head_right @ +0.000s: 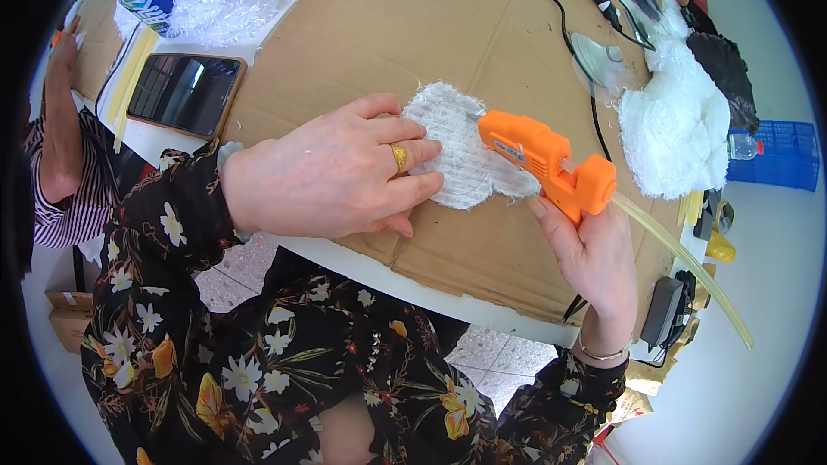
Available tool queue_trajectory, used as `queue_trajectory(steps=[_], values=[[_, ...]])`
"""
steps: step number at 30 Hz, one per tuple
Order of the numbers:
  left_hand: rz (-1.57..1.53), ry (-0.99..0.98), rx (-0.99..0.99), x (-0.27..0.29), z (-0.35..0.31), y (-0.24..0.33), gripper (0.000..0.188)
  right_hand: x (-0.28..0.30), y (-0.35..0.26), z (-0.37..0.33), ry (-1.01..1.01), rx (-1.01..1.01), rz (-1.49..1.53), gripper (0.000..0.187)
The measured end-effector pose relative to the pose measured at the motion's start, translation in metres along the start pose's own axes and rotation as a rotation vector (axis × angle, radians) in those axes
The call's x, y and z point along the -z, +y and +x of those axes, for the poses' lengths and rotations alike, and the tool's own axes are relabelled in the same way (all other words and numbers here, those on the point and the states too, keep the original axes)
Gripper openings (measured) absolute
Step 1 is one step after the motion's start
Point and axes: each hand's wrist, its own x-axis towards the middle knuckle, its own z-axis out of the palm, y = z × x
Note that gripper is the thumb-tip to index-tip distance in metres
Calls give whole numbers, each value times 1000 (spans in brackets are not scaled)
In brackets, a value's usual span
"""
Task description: Applying hot glue to white fiberfill and fabric components to assemble parts of a toy.
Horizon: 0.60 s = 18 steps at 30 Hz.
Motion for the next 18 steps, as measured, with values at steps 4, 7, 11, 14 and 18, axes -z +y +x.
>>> queue_trajectory(steps=[4, 7, 11, 14, 18], values=[[-6, 8, -1, -1, 0, 0, 27, 1, 0, 0, 5, 3, -6, 18], [-4, 17, 0, -1, 0, 0, 27, 3, -1, 0, 15, 16, -3, 18], [6, 15, 7, -1, 0, 1, 27, 5, 1, 0, -21, -3, -31, 19], [-7, 10, 0, -2, 3, -1, 27, 7, 3, -2, -2, -6, -36, 19], [-2, 7, 7, -1, 3, -1, 27, 9, 3, -2, -23, -14, -54, 19]])
